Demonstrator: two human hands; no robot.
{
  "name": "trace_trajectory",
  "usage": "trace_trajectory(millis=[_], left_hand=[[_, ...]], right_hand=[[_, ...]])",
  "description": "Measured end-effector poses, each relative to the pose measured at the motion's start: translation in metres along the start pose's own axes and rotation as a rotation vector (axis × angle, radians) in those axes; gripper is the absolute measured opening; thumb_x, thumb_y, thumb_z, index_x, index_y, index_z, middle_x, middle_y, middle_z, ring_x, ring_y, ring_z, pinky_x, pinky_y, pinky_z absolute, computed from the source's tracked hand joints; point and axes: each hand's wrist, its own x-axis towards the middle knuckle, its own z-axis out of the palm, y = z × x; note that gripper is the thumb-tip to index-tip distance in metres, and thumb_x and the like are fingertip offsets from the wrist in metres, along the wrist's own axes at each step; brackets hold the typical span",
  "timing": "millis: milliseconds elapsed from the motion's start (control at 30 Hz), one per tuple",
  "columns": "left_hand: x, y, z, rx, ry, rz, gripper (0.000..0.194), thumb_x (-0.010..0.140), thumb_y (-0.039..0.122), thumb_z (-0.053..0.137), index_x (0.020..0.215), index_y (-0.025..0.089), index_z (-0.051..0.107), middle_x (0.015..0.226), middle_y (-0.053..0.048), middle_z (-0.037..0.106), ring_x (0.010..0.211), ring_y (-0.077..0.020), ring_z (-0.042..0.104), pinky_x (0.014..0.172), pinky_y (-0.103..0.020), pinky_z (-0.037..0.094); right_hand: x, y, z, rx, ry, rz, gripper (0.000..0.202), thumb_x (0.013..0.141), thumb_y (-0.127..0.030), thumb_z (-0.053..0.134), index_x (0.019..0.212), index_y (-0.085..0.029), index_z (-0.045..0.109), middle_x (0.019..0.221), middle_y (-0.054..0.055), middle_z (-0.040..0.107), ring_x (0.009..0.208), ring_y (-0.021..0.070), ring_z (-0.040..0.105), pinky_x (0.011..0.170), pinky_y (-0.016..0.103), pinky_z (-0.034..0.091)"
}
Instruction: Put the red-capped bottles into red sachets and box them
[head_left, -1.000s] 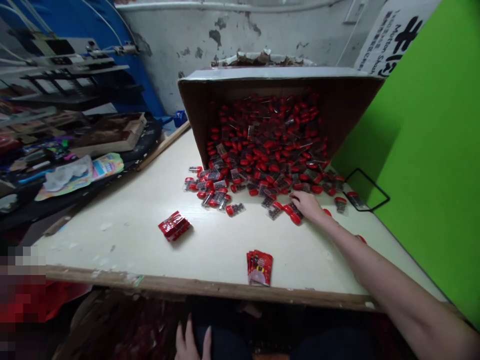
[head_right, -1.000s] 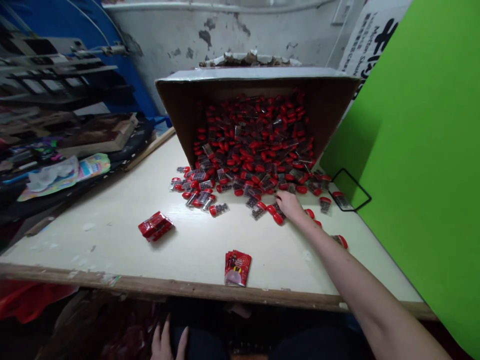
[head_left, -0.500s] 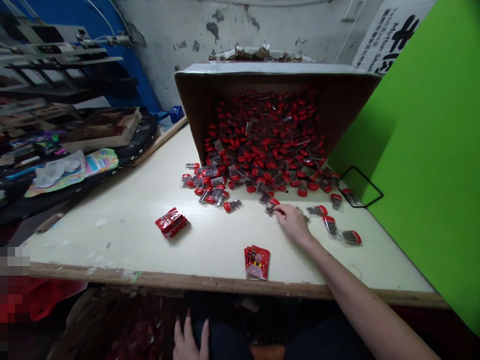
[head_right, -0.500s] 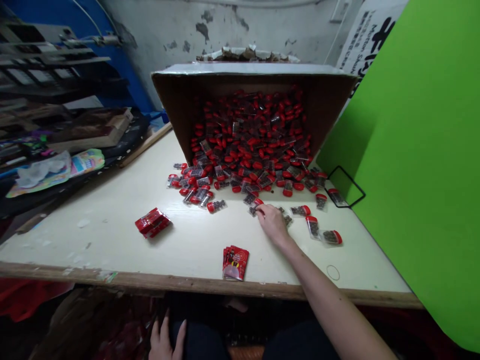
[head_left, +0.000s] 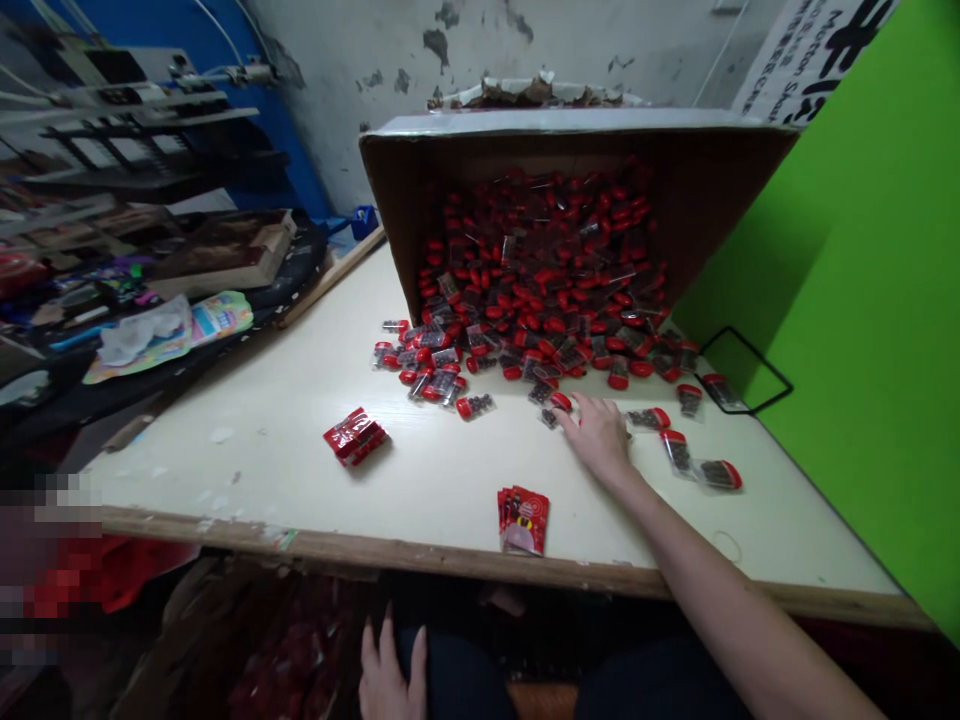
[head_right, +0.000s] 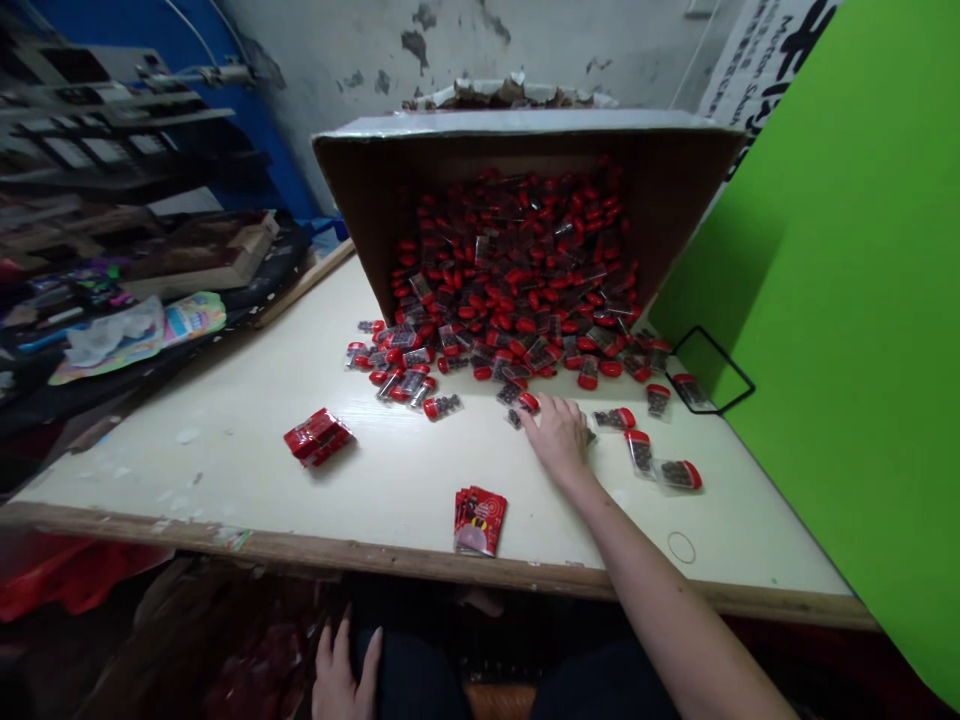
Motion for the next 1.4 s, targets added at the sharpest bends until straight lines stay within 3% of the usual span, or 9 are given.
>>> trace_trajectory(millis=[167,267,400,500,600,700,933,1133,1400], left_hand=[[0.002,-0.01,-0.006,-0.157,0.159,0.156,0.054,0.078,0.053,0.045,0.115,0.015,0.055,0.126,-0.017,0.048,0.118,-0.0331,0.046,0.098,-0.051,0.039],[-0.001,0.006,-0.022,-0.246,0.243,0.299,0.041,0.075,0.05,0.054,0.1,0.018,0.06,0.106,-0.012,0.056,0.103,-0.029,0.054,0.092,-0.048,0.043],[-0.008,0.077,-0.056,-0.35,0.282,0.401,0.026,0.078,0.038,0.057,0.097,0.021,0.06,0.102,-0.008,0.054,0.099,-0.0238,0.053,0.09,-0.041,0.043],[-0.003,0.144,-0.076,-0.347,0.175,0.469,0.013,0.084,0.032,0.052,0.087,0.021,0.06,0.096,-0.006,0.054,0.095,-0.0201,0.054,0.087,-0.037,0.042],[0.014,0.194,-0.075,-0.207,0.024,0.476,0.016,0.084,0.034,0.052,0.08,0.021,0.061,0.088,-0.005,0.056,0.088,-0.0198,0.054,0.082,-0.035,0.041],[0.029,0.219,-0.06,-0.044,-0.061,0.457,0.025,0.077,0.045,0.059,0.082,0.021,0.062,0.088,-0.005,0.057,0.088,-0.0222,0.054,0.079,-0.036,0.039],[0.034,0.234,-0.037,0.089,-0.121,0.408,0.03,0.069,0.048,0.067,0.078,0.02,0.06,0.086,-0.005,0.057,0.089,-0.0233,0.053,0.077,-0.035,0.036],[0.04,0.232,-0.035,0.0,-0.164,0.354,0.022,0.072,0.04,0.065,0.066,0.019,0.061,0.077,-0.004,0.06,0.076,-0.0183,0.055,0.068,-0.029,0.036],[0.05,0.222,-0.042,-0.287,-0.233,0.309,0.026,0.078,0.037,0.055,0.068,0.017,0.069,0.068,-0.004,0.066,0.066,-0.0152,0.056,0.062,-0.026,0.037]], right_hand=[[0.015,-0.01,0.011,-0.041,-0.063,0.091,0.05,0.078,-0.057,0.052,0.098,-0.012,0.063,0.111,0.019,0.06,0.11,0.0347,0.044,0.088,0.045,0.032],[0.012,-0.011,0.008,-0.015,-0.072,0.065,0.044,0.074,-0.056,0.056,0.094,-0.017,0.061,0.107,0.014,0.062,0.108,0.0327,0.046,0.086,0.043,0.034],[-0.008,-0.015,-0.002,0.172,-0.066,-0.019,0.038,0.075,-0.044,0.06,0.105,-0.022,0.053,0.095,0.007,0.065,0.093,0.0275,0.056,0.085,0.042,0.038],[-0.028,-0.015,-0.011,0.437,-0.043,-0.021,0.034,0.077,-0.037,0.06,0.107,-0.023,0.052,0.094,0.006,0.066,0.084,0.023,0.061,0.081,0.041,0.045],[-0.054,-0.01,-0.021,0.743,0.034,0.11,0.039,0.072,-0.04,0.066,0.105,-0.023,0.052,0.098,0.005,0.064,0.086,0.0208,0.062,0.08,0.04,0.05],[-0.086,-0.007,-0.035,1.094,-0.049,0.296,0.043,0.072,-0.042,0.067,0.108,-0.026,0.049,0.097,0.001,0.06,0.082,0.0176,0.063,0.071,0.037,0.056],[-0.143,-0.018,-0.046,1.318,-0.176,0.46,0.053,0.07,-0.037,0.073,0.114,-0.027,0.045,0.1,0.003,0.063,0.071,0.0151,0.067,0.059,0.027,0.056],[-0.142,-0.027,-0.027,0.987,-0.284,0.353,0.041,0.07,-0.042,0.07,0.1,-0.019,0.055,0.088,0.006,0.069,0.074,0.019,0.067,0.069,0.032,0.055],[-0.138,-0.038,-0.027,0.635,-0.342,0.232,0.026,0.073,-0.04,0.061,0.092,-0.022,0.061,0.073,0.0,0.069,0.063,0.017,0.067,0.063,0.028,0.05]])
